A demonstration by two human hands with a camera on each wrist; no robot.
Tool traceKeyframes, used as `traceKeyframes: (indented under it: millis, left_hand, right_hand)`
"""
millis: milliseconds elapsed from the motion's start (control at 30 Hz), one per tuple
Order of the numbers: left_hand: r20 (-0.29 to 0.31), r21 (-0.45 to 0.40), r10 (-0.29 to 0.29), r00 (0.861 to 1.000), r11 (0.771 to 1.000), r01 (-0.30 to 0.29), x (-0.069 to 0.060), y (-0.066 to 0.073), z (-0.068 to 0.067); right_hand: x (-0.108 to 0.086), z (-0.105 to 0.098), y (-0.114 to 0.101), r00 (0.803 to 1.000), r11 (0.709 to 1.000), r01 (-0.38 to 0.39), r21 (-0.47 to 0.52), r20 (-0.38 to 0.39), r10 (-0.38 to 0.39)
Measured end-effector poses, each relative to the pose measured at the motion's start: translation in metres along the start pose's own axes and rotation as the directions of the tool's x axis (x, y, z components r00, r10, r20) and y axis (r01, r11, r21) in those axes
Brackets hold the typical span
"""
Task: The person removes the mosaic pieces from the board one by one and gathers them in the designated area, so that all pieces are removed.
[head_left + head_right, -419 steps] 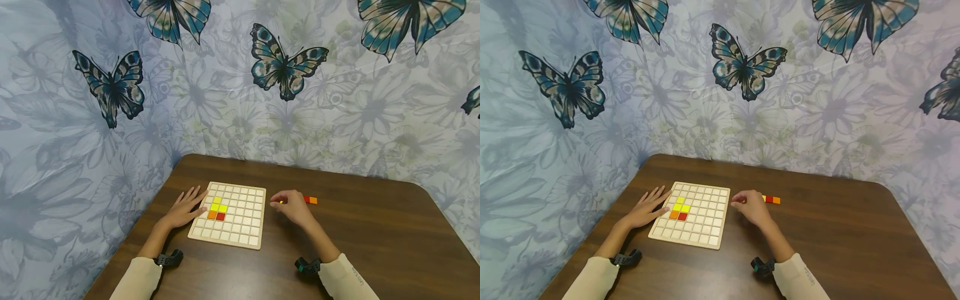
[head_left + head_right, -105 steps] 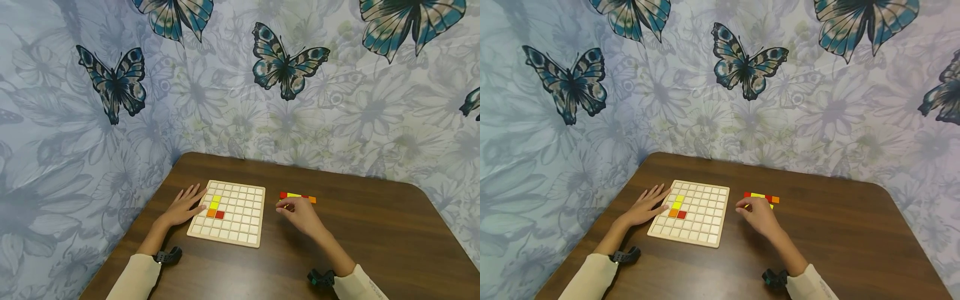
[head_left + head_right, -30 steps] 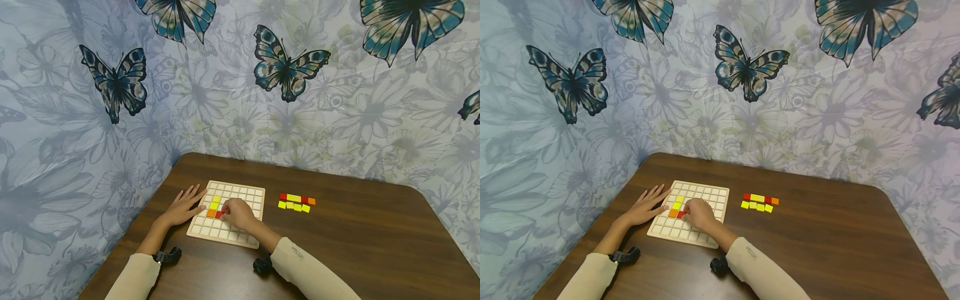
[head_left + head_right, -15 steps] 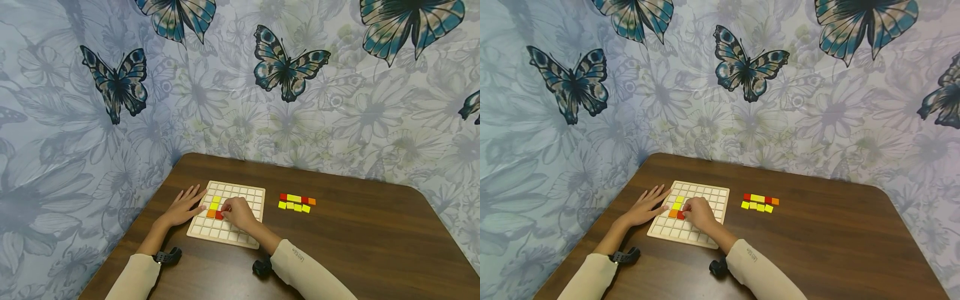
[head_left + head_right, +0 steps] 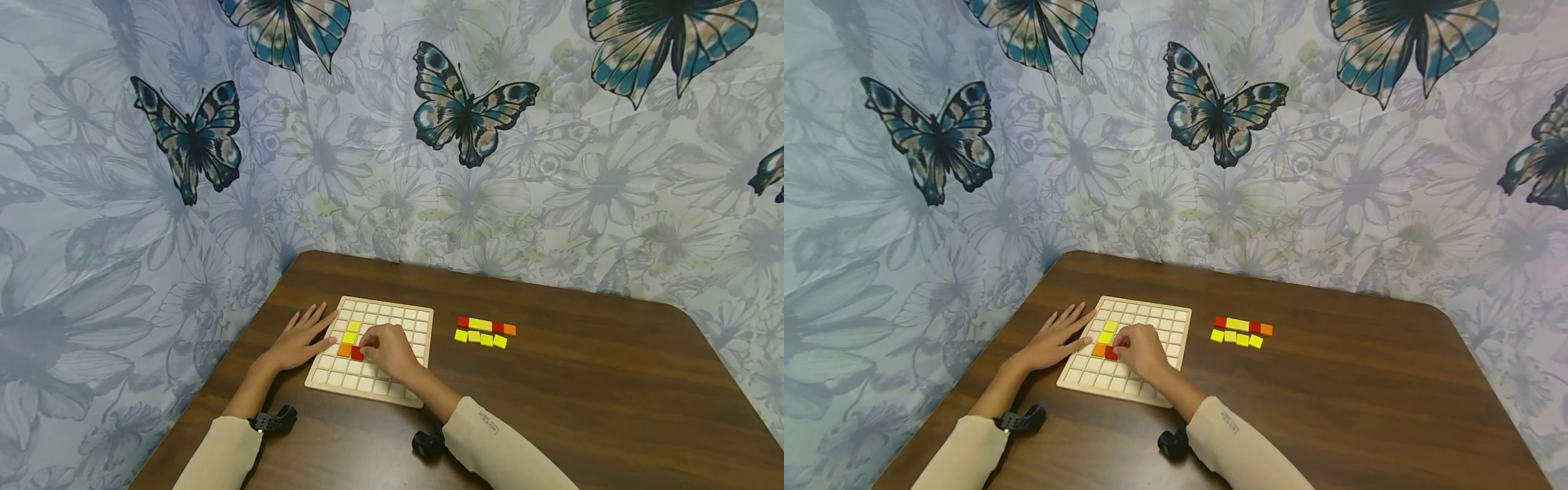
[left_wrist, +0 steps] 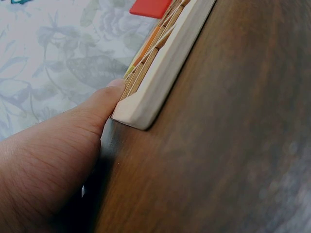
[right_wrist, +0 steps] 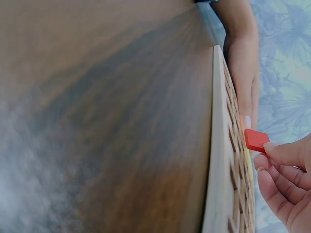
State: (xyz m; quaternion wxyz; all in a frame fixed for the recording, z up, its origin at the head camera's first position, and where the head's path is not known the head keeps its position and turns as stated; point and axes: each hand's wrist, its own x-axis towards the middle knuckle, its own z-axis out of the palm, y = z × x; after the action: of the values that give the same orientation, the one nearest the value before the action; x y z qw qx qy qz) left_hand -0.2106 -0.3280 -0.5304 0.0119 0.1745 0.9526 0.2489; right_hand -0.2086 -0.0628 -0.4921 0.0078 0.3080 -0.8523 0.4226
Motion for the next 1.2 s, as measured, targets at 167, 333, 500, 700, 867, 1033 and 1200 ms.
traceKeyframes:
  millis: [167, 333, 500, 700, 867, 1033, 1200]
  left_hand:
    - [-0.001, -0.007, -0.002, 1.000, 1.000, 0.002, -0.001, 0.000, 0.000]
    - [0.000, -0.002, -0.006, 1.000, 1.000, 0.006, -0.001, 0.000, 0.001]
    - [0.002, -0.006, -0.006, 1.000, 1.000, 0.006, 0.000, 0.000, 0.001]
    - [0.004, -0.005, -0.002, 1.000, 1.000, 0.002, -0.001, 0.001, -0.001]
    - [0.007, -0.011, 0.001, 1.000, 1.000, -0.001, -0.001, 0.001, -0.001]
    - [0.001, -0.012, 0.009, 1.000, 1.000, -0.009, -0.001, 0.001, -0.001]
    - [0.007, -0.018, 0.011, 1.000, 1.000, -0.011, -0.002, 0.001, -0.001]
  right_hand:
    - [-0.004, -0.006, -0.005, 1.000, 1.000, 0.004, 0.011, -0.009, -0.004]
    - [-0.011, -0.015, -0.009, 1.000, 0.999, 0.001, 0.036, -0.010, -0.001]
    - [-0.016, -0.024, -0.010, 1.000, 0.998, 0.007, 0.063, -0.020, -0.006]
    - [-0.024, -0.033, -0.011, 1.000, 0.997, -0.003, 0.075, -0.019, 0.004]
    - [-0.029, -0.041, -0.009, 1.000, 0.997, -0.005, 0.079, -0.028, 0.007]
    - [-0.037, -0.049, -0.007, 0.999, 0.996, -0.015, 0.092, -0.040, 0.019]
    - [-0.046, -0.057, -0.002, 0.998, 0.995, -0.025, 0.095, -0.053, 0.030]
